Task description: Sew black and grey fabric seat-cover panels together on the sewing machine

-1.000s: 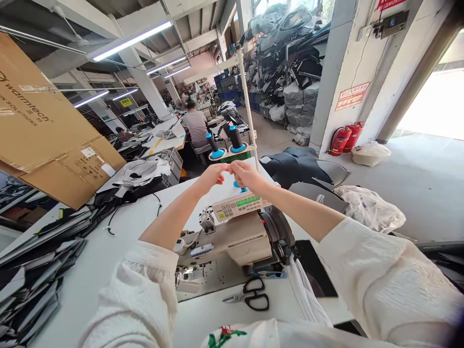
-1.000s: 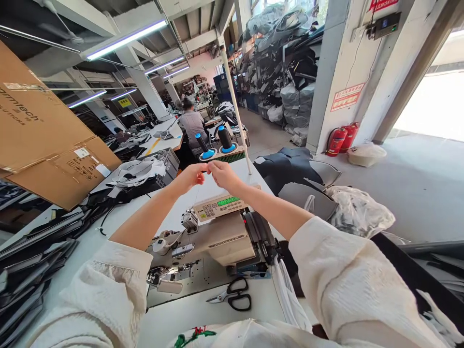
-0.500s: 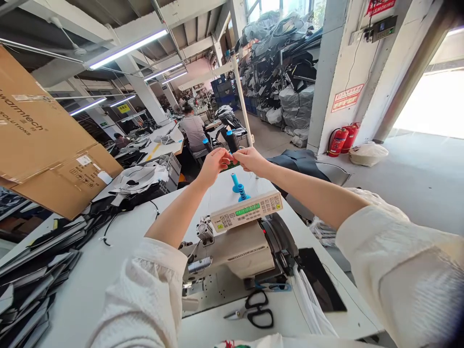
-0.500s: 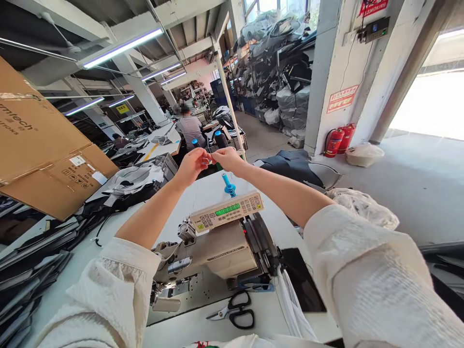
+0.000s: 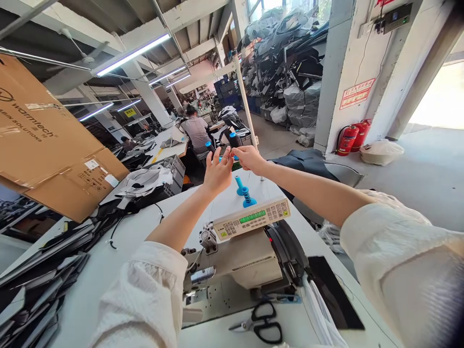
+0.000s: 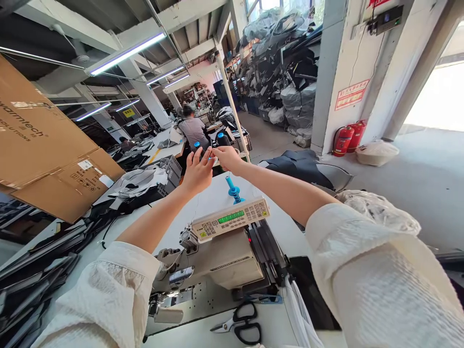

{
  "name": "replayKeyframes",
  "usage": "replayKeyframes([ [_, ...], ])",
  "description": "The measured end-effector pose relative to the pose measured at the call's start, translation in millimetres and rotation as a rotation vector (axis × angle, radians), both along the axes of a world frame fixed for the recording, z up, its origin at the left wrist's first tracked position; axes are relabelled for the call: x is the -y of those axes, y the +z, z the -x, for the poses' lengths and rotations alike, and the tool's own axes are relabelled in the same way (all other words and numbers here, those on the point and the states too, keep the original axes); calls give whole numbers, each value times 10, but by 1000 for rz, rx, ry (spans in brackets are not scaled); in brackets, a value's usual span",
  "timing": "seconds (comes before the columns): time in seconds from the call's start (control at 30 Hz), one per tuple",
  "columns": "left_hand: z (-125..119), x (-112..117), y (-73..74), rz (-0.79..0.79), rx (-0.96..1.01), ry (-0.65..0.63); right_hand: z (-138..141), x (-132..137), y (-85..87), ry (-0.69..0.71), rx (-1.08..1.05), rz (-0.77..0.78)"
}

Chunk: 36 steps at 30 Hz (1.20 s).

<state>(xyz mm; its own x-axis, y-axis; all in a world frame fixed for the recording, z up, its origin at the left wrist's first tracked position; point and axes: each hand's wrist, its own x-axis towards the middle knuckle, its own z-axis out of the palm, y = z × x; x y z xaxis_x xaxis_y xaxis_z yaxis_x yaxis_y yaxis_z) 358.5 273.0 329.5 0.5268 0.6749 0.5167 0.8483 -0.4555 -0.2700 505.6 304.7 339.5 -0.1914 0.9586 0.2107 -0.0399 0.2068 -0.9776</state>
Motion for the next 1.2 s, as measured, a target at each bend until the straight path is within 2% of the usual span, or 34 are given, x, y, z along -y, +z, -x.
replayKeyframes([
  [0.1, 26, -47, -29, 83, 93, -58, -6, 7, -2, 83, -93, 111],
  [0.17, 56, -68, -44, 224, 256, -174, -41, 11, 3, 112, -157, 159],
  [0.23, 75, -76, -42, 350, 531, -304, -85, 18, 9, 132, -210, 197],
  [0.3, 59, -76, -16, 407, 872, -344, -117, 30, 13, 155, -246, 229],
  [0.37, 1, -79, 32, 456, 1180, -291, -127, 48, 18, 177, -272, 250],
  [0.43, -89, -92, 81, 607, 1379, -203, -119, 65, 25, 191, -292, 260],
  [0.53, -224, -131, 111, 946, 1516, -45, -108, 71, 33, 207, -306, 270],
  [0.57, -256, -148, 107, 1022, 1546, -13, -112, 67, 33, 213, -306, 273],
  [0.63, -292, -181, 86, 1067, 1621, -5, -132, 55, 30, 222, -303, 278],
  [0.73, -281, -214, 58, 1059, 1769, -124, -174, 46, 19, 226, -291, 280],
  [0.83, -244, -200, 60, 1110, 1910, -348, -185, 59, 11, 211, -278, 265],
  [0.9, -227, -169, 73, 1171, 1930, -496, -169, 67, 1, 182, -265, 240],
  [0.97, -217, -138, 87, 1277, 1810, -528, -147, 62, -21, 142, -245, 205],
  [1.03, -209, -119, 101, 1295, 1596, -428, -134, 47, -57, 92, -216, 159],
  [1.1, -205, -110, 114, 1211, 1403, -311, -138, 41, -95, 39, -191, 110],
  [1.2, -212, -95, 110, 1112, 1290, -260, -161, 89, -124, -16, -184, 76],
])
